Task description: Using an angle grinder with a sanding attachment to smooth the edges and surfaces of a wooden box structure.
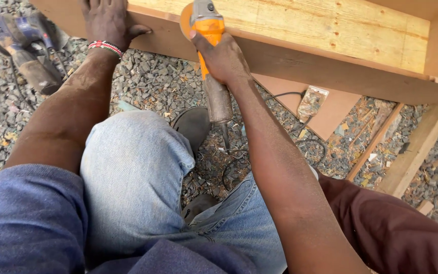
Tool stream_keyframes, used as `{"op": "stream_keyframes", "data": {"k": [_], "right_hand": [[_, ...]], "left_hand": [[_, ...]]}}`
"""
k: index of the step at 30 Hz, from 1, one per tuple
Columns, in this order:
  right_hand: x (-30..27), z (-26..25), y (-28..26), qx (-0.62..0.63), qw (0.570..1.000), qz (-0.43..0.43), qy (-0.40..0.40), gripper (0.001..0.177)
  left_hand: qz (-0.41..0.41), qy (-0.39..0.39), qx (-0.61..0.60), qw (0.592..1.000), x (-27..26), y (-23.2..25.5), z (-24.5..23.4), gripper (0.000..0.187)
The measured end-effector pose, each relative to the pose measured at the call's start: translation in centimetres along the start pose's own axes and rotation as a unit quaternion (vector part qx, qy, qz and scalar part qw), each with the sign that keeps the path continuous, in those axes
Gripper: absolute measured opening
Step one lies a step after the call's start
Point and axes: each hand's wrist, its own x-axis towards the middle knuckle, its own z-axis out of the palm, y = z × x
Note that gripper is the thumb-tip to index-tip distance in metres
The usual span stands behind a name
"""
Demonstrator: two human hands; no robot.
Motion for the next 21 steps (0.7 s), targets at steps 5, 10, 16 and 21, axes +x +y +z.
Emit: {"op": "stream_keyframes", "data": {"k": [5,10,16,21], "right_hand": [[0.6,-6.4,7.7,0.077,0.993,0.016,0.090,0.060],[-1.4,-15.8,18.5,0.176,0.959,0.135,0.175,0.061],[-4.1,-24.9,28.2,0.281,0.920,0.174,0.211,0.075],[-3.0,-29.3,33.5,0.266,0.915,0.190,0.238,0.068]], "left_hand": [[-0.001,-0.029,0.050,0.998,0.1,-0.3,0.4,0.117],[0.000,-0.058,0.069,0.996,-0.5,-1.7,0.9,0.111],[0.002,-0.056,0.013,0.998,-1.0,-1.2,-1.4,0.097],[-0.092,-0.204,-0.039,0.974,0.2,-1.3,1.1,0.094]]}}
